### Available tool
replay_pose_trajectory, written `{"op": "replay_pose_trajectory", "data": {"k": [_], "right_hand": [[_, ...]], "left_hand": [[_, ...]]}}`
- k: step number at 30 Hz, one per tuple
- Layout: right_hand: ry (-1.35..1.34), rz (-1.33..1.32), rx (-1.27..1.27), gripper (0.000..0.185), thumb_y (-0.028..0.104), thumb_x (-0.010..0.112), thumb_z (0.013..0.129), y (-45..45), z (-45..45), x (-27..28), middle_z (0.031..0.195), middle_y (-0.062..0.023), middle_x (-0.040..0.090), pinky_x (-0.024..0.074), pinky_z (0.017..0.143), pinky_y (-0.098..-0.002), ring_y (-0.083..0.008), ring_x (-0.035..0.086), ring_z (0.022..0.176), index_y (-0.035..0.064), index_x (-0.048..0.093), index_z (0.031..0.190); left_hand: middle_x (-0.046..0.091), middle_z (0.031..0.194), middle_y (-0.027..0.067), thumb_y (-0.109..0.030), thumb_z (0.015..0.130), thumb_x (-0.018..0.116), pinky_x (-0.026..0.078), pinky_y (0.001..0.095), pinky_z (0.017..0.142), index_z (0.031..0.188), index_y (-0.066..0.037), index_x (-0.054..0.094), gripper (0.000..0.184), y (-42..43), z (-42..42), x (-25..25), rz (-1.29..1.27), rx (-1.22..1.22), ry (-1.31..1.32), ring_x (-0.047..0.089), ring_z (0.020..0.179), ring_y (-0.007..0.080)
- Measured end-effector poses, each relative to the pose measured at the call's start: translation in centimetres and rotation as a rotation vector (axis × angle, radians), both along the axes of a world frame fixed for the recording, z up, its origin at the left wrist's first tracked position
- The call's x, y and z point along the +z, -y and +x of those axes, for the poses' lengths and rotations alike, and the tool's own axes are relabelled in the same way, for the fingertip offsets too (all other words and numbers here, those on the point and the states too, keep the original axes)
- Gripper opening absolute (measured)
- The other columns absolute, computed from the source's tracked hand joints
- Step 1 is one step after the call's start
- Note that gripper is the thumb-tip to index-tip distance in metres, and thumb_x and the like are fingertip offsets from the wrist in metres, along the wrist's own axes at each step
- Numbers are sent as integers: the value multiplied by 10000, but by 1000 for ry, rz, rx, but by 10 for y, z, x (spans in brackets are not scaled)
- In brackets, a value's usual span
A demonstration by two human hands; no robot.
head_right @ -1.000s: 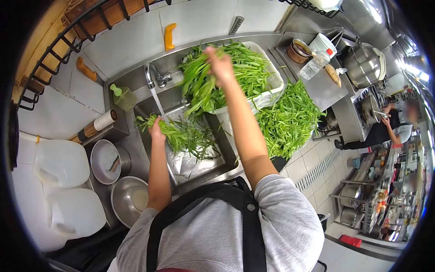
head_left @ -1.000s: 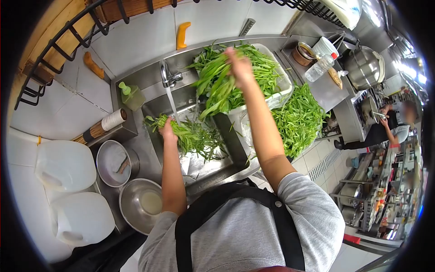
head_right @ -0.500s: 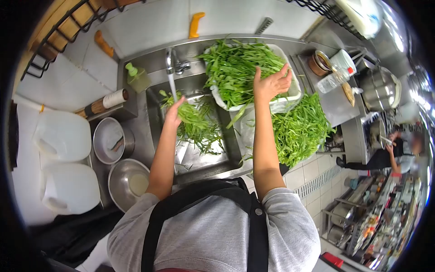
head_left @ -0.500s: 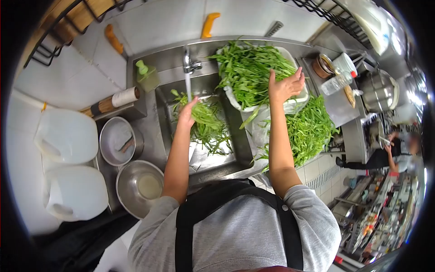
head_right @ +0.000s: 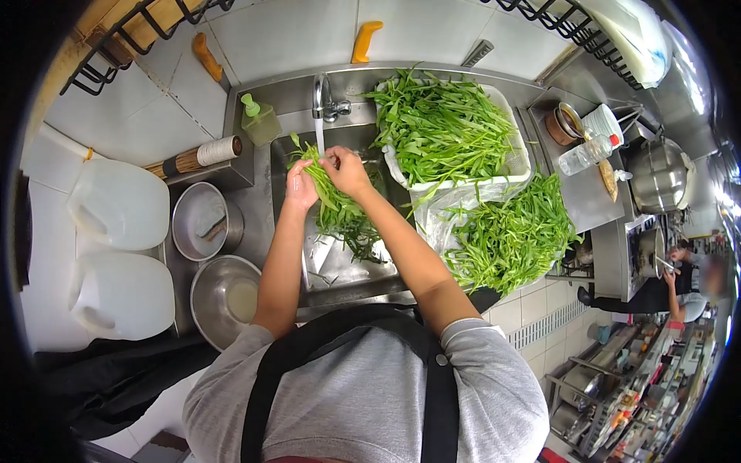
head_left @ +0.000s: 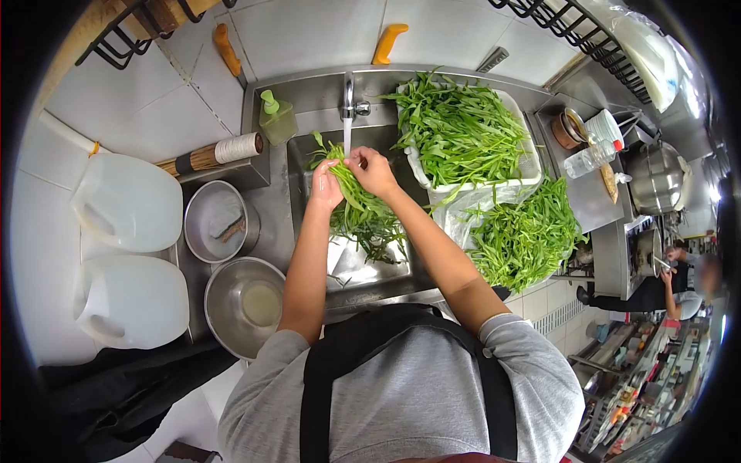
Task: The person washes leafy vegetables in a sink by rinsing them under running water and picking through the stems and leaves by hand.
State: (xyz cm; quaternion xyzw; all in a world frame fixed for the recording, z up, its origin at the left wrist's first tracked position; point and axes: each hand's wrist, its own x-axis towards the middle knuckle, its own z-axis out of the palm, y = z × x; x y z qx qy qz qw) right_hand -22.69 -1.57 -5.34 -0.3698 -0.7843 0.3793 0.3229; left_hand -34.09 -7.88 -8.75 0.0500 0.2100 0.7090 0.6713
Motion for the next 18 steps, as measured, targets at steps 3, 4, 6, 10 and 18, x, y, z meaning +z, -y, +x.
{"op": "replay_pose_trajectory", "data": {"k": [3, 4, 6, 10, 18], "right_hand": [[28, -131, -58, 157, 149, 593, 760, -4, 0, -4, 744, -161, 608, 477, 639, -340, -286, 603, 683, 5, 585, 821], [65, -140, -124, 133, 127, 577, 764, -7, 0, -5, 753, -166, 611, 477, 633, -341, -291, 601, 677, 1, 579, 809], [44, -126, -158, 116, 113, 559, 778, -6, 0, -9, 753, -181, 587, 465, 633, -365, -311, 578, 670, -1, 563, 799], [-158, 53, -271, 132, 128, 558, 798, -1, 2, -10, 764, -178, 551, 440, 611, -373, -302, 543, 659, -2, 551, 817], [-269, -149, -155, 252, 202, 666, 761, 0, -3, -10, 648, -43, 496, 393, 489, -241, -88, 450, 525, -6, 550, 843]], "left_hand": [[550, 1086, 81, -105, 743, 497, 381, 335, 912, 1149, -29, 476, 414, 1, 0, -6, 77, -38, 9, 522, 1001, 220], [550, 1086, 81, -105, 743, 497, 381, 335, 912, 1149, -29, 476, 414, -1, 5, -4, 80, -32, 8, 522, 1001, 220], [546, 1092, 75, 7, 707, 505, 368, 314, 920, 1168, -34, 454, 466, -3, 16, -2, 107, 77, -290, 525, 991, 203], [540, 1086, 92, 23, 773, 522, 414, 301, 882, 1117, -27, 455, 353, -15, 22, -8, -12, 192, -368, 524, 1013, 184], [587, 949, 78, -100, 756, 653, 487, 319, 724, 980, -19, 535, 266, -21, 9, 1, -144, 83, -391, 586, 835, 174]]}}
